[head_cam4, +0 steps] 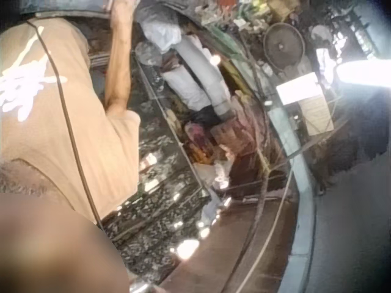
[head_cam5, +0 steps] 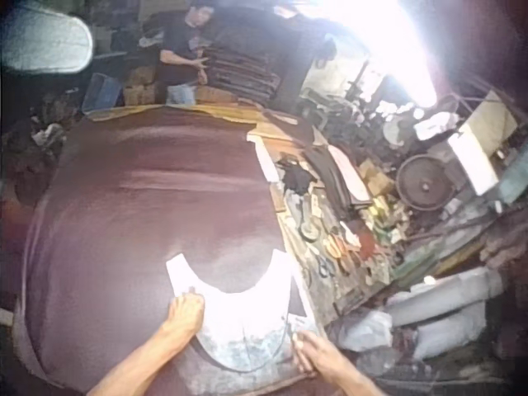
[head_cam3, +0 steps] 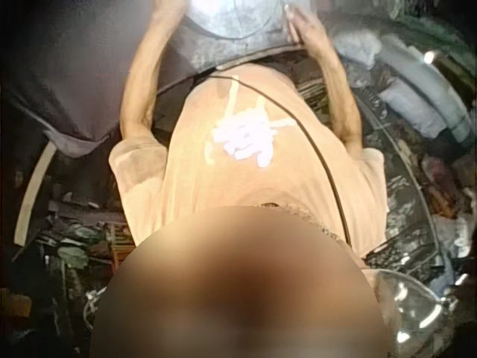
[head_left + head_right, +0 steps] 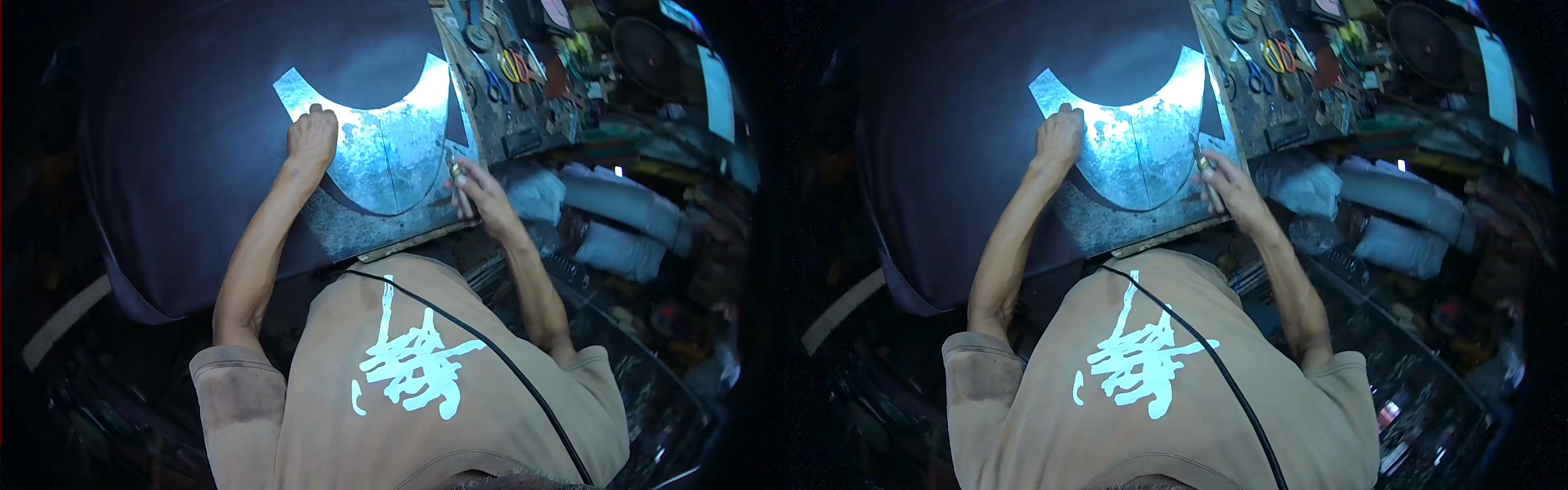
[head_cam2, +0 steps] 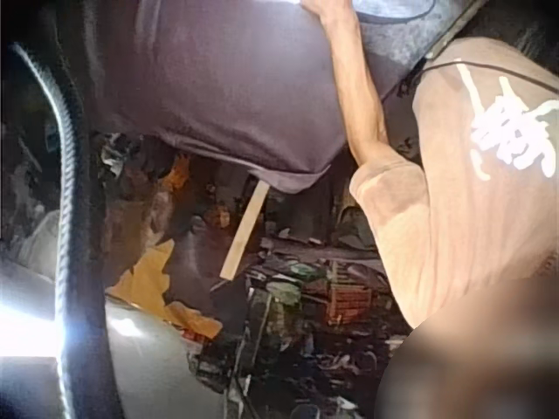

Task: Cutting out leather shoe components using a metal template and a utility knife on a workbench.

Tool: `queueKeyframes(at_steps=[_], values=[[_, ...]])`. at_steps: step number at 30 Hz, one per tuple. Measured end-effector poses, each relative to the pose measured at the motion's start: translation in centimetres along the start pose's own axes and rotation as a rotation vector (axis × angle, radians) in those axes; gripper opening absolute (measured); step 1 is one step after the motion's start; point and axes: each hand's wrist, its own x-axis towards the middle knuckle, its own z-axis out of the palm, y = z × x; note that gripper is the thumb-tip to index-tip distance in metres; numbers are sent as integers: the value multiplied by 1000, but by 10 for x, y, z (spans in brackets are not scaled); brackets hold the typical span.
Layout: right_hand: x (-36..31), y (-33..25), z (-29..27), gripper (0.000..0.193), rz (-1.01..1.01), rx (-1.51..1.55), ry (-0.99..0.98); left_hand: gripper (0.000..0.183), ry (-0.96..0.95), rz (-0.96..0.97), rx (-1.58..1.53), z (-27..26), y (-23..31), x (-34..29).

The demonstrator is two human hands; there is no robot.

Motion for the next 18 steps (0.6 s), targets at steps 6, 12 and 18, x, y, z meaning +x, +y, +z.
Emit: queueKeyframes(at_steps=[6, 12, 18], values=[[134, -90, 15, 33, -468, -779, -234, 51, -73, -105, 42, -33, 5, 9], [299, -140, 97, 31, -1071, -1073, -547, 87, -248, -280, 73, -50, 9, 28], [335, -151, 152, 31, -1133, -1215, -800, 96, -267, -335, 23, -47, 10, 30]])
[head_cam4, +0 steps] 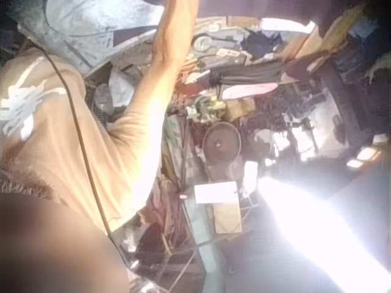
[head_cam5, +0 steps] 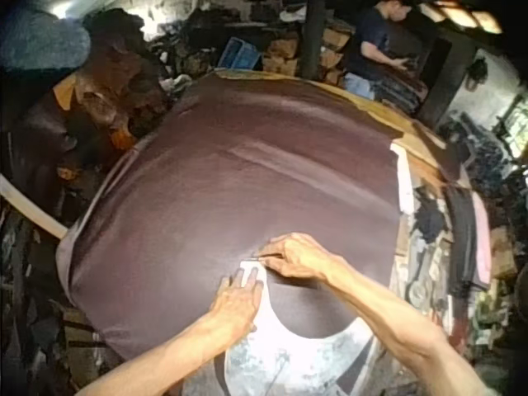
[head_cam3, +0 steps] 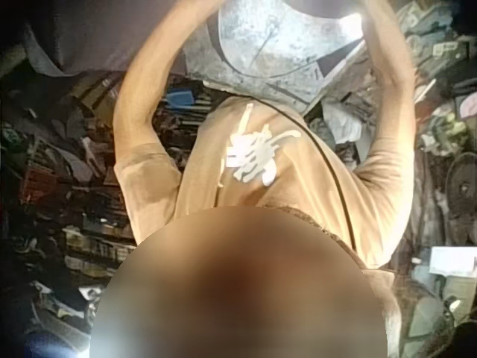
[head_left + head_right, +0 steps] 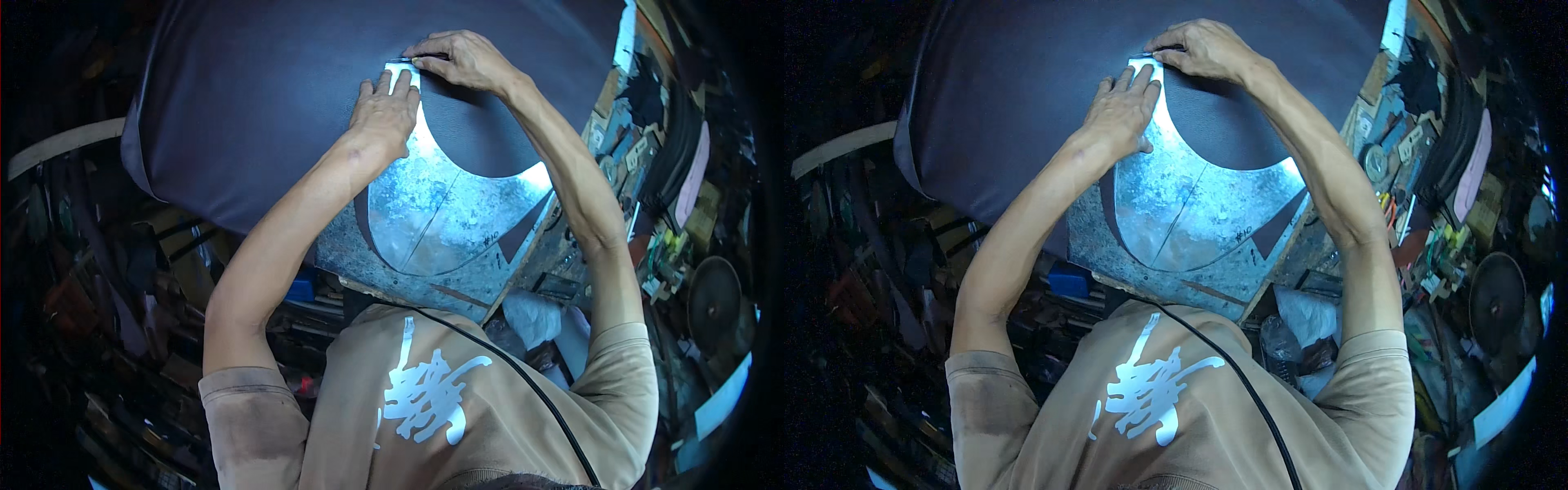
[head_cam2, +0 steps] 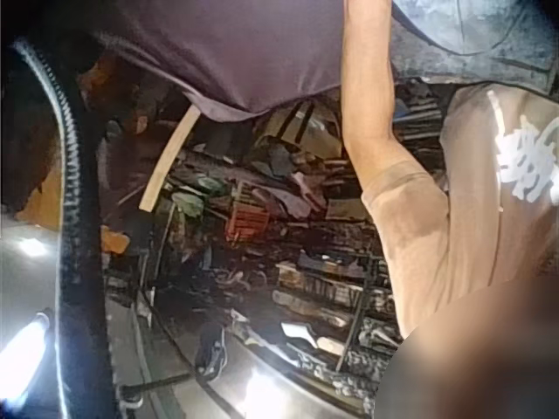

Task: Cutting out leather shoe components using a metal template and a utility knife on a workbench.

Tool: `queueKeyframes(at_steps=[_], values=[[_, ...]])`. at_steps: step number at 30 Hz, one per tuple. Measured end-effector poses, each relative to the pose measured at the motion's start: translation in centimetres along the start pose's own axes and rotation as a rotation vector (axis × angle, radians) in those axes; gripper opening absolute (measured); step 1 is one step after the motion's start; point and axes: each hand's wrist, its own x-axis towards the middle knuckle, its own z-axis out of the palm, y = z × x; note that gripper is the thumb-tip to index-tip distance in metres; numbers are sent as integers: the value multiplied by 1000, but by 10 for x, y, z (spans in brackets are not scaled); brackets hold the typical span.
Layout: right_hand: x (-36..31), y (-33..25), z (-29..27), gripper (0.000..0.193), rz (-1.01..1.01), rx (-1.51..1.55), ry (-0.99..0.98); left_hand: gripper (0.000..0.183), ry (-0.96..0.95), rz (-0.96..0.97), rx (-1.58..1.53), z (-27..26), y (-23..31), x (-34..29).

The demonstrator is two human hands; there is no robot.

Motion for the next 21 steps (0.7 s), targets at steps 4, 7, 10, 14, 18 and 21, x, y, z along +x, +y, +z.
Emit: queueKeyframes(at_steps=[4, 7, 10, 14, 18, 21], values=[[6, 10, 8, 31, -59, -46, 11, 96, 2, 6, -13, 0, -1, 3], [8, 10, 9, 31, -79, -66, 9, 97, 33, 4, 5, 5, -2, 3], [9, 8, 7, 30, -79, -60, -14, 97, 42, 6, 8, 5, -2, 3], [10, -2, 2, 30, -63, -124, -62, 98, 0, 11, 19, 2, -3, 5], [13, -2, 4, 31, -29, -173, -103, 98, 24, 38, -8, -1, -8, 3], [10, -2, 0, 32, -34, -171, -116, 97, 21, 41, -14, -2, -10, 3]])
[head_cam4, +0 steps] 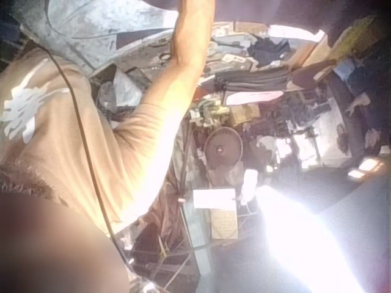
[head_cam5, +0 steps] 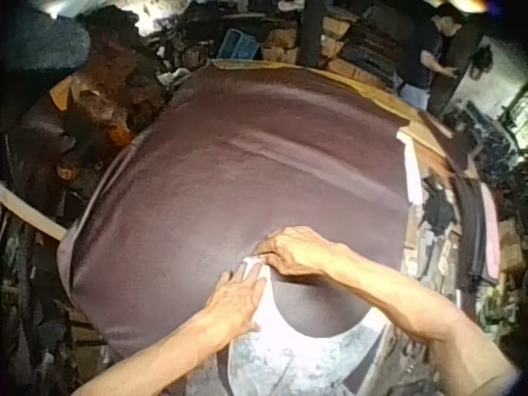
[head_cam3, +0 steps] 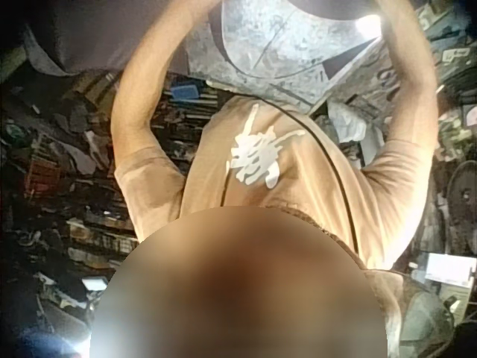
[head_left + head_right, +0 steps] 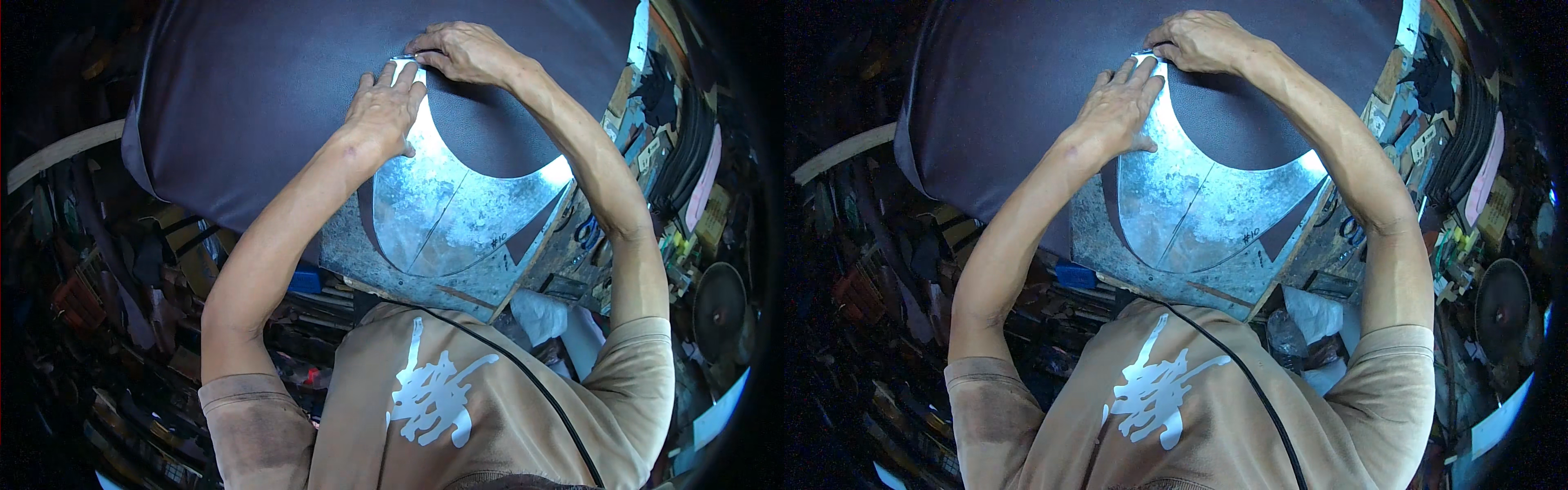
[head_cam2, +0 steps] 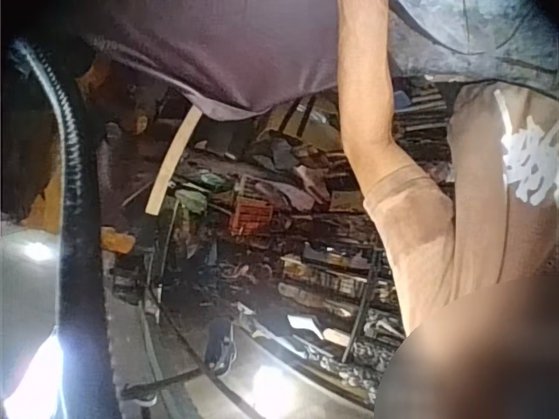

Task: Cutting out leather shoe components using a metal template and a utility knife on a workbench.

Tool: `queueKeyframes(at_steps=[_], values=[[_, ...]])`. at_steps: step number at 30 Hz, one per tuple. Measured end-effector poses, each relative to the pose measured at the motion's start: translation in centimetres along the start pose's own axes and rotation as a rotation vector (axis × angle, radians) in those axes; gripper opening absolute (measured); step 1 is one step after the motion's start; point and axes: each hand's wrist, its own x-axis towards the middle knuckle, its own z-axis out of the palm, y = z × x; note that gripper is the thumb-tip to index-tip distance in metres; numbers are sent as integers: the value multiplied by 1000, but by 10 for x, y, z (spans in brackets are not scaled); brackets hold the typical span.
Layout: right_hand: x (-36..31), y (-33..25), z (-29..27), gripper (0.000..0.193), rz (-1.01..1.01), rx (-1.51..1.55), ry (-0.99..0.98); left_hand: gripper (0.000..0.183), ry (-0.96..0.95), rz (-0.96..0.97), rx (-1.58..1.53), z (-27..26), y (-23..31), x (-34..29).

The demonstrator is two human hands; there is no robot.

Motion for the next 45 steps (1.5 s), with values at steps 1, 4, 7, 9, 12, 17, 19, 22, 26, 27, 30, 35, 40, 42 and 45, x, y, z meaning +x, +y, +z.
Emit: queueKeyframes(at_steps=[1, 4, 7, 9, 12, 17, 19, 22, 26, 27, 30, 35, 40, 42, 45], values=[[-2, 0, -2, 32, -1, 0, -2, 96, -1, -4, 2, 0, 0, -1], [-10, 2, -7, 32, 34, 11, -7, 95, 16, 0, 0, 2, 0, -2], [-18, 6, -15, 31, 88, -49, -41, 94, -7, 0, 6, 0, 0, -1], [-23, 8, -22, 30, 64, -38, -50, 94, -6, -1, 7, 1, -1, -1], [-28, 10, -21, 30, 99, -30, -32, 94, -7, -6, 11, 0, 0, -2], [-29, 14, -22, 30, 81, -34, -22, 94, -19, -15, 22, -1, 0, -2], [-30, 16, -19, 30, 97, -35, -37, 94, -24, -8, 26, -1, 0, -2], [-30, 23, -14, 30, 88, -59, -22, 93, -37, -5, 29, -3, 1, -3], [-34, 10, -29, 30, 80, -28, -38, 93, -38, 28, 27, -4, -2, -3], [-38, 3, -34, 30, 75, -11, -46, 94, -22, 40, 34, -3, -2, -3], [-38, -7, -24, 32, 238, -23, -56, 95, -27, 77, 78, -5, 1, -2], [-44, -51, 25, 37, 476, 219, 221, 95, -95, 139, 108, -8, -4, -3], [-37, -93, 29, 38, 805, 512, 360, 105, 104, 207, 44, 11, -14, -8], [-35, -96, 38, 39, 848, 563, 468, 107, 114, 211, 38, 14, -17, -8], [-33, -102, 40, 38, 891, 571, 500, 109, 123, 210, 26, 18, -19, -6]])
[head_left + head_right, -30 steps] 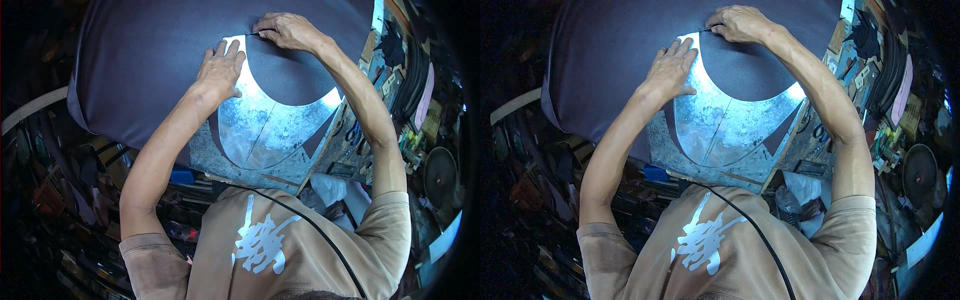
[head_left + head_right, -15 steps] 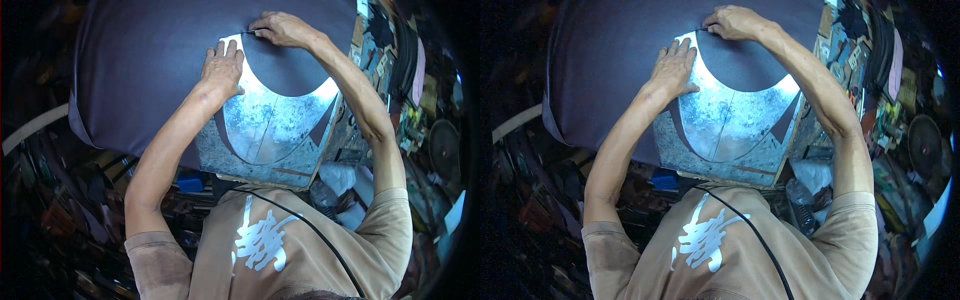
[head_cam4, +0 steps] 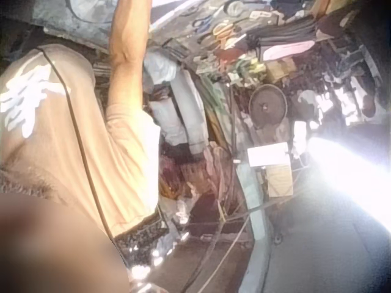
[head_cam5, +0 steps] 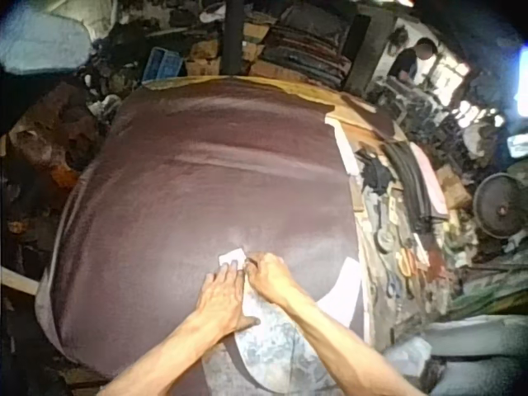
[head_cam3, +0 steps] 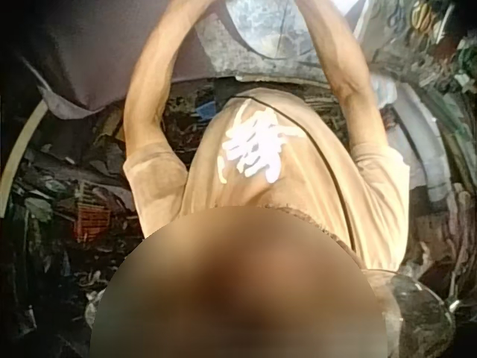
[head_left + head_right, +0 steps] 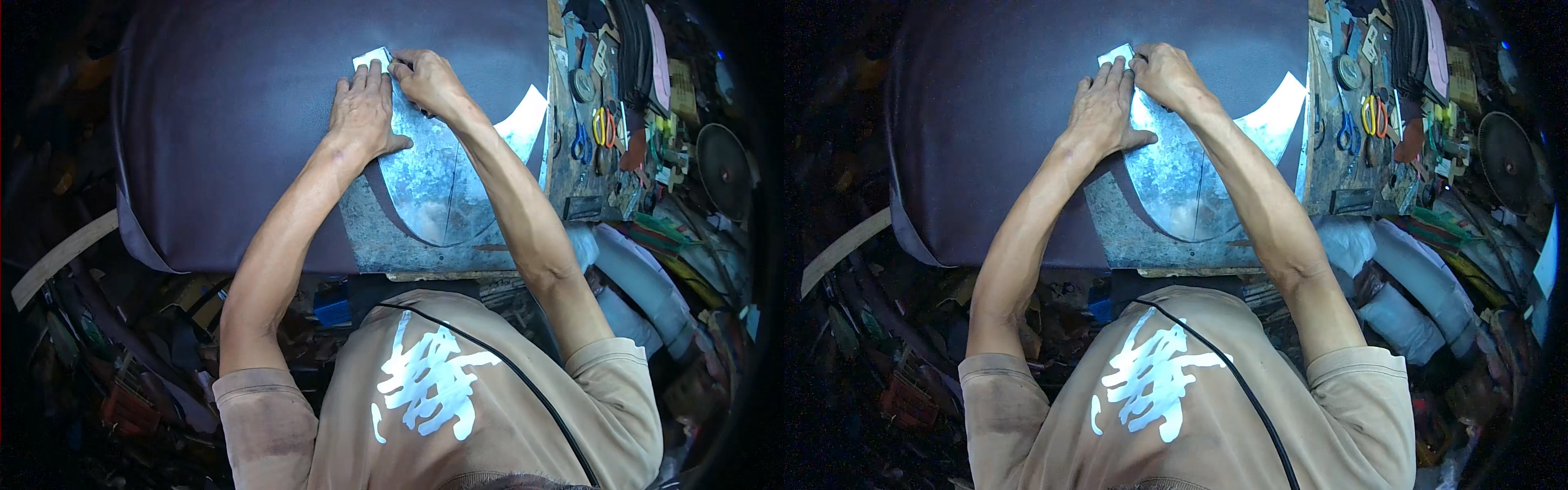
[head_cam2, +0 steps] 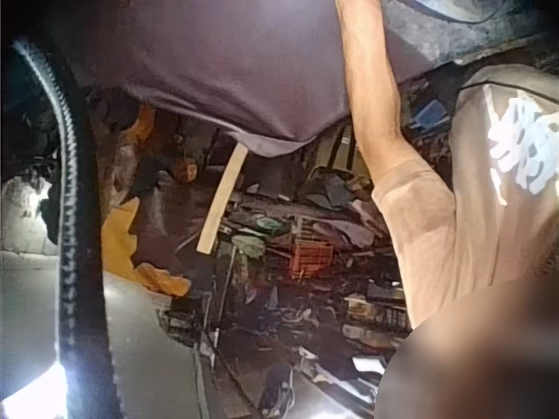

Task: Cutting out leather shoe components using a metal template and a utility knife on a workbench.

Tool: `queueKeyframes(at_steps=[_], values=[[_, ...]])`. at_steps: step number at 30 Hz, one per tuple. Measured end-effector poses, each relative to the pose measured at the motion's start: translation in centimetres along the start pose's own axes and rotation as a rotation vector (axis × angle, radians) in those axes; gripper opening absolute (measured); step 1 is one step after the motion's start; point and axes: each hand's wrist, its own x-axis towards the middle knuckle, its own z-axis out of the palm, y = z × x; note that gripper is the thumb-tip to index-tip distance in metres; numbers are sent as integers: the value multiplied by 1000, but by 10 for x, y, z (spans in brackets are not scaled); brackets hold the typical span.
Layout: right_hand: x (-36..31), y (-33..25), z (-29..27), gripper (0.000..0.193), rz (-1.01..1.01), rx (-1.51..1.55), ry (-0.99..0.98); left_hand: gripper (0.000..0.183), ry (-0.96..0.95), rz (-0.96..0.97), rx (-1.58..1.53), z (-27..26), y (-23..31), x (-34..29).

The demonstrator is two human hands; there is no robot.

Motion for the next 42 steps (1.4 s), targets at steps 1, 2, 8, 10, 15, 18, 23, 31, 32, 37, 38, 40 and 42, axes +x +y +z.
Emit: queueKeyframes(at_steps=[1, 2, 8, 10, 15, 18, 23, 31, 32, 37, 38, 40, 42], values=[[-5, -11, -4, 38, 0, -3, -3, 109, 3, -5, -4, 2, -2, -1], [-11, -23, -9, 38, 137, 27, -90, 109, 4, -8, -7, 4, -3, -3], [-36, 5, -10, 38, 49, -27, -81, 111, -31, 1, -4, -1, -1, 0], [-47, 6, -16, 36, 42, -48, -124, 111, -35, -13, 4, 1, 0, 0], [-74, 20, -35, 34, -16, -175, -188, 111, -47, -28, 24, -4, 2, 0], [-87, 28, -54, 32, -38, -263, -235, 114, -68, -43, 13, -7, 5, 1], [-89, 45, -69, 31, -76, -339, -276, 90, -56, -31, 121, -8, 24, -4], [-82, 57, -67, 31, -150, -349, -289, 55, 26, 75, 105, 23, 92, -42], [-82, 59, -67, 31, -148, -344, -292, 63, -6, 56, 73, 18, 100, -45], [-85, 61, -72, 31, -160, -332, -340, 84, -147, 6, 56, 10, 106, -43], [-86, 62, -76, 31, -158, -327, -344, 83, -147, 6, 49, 11, 106, -43], [-90, 67, -87, 30, -144, -378, -365, 82, -153, 7, 42, 10, 107, -43], [-90, 74, -95, 30, -164, -412, -388, 82, -164, -4, 35, 9, 108, -42]])
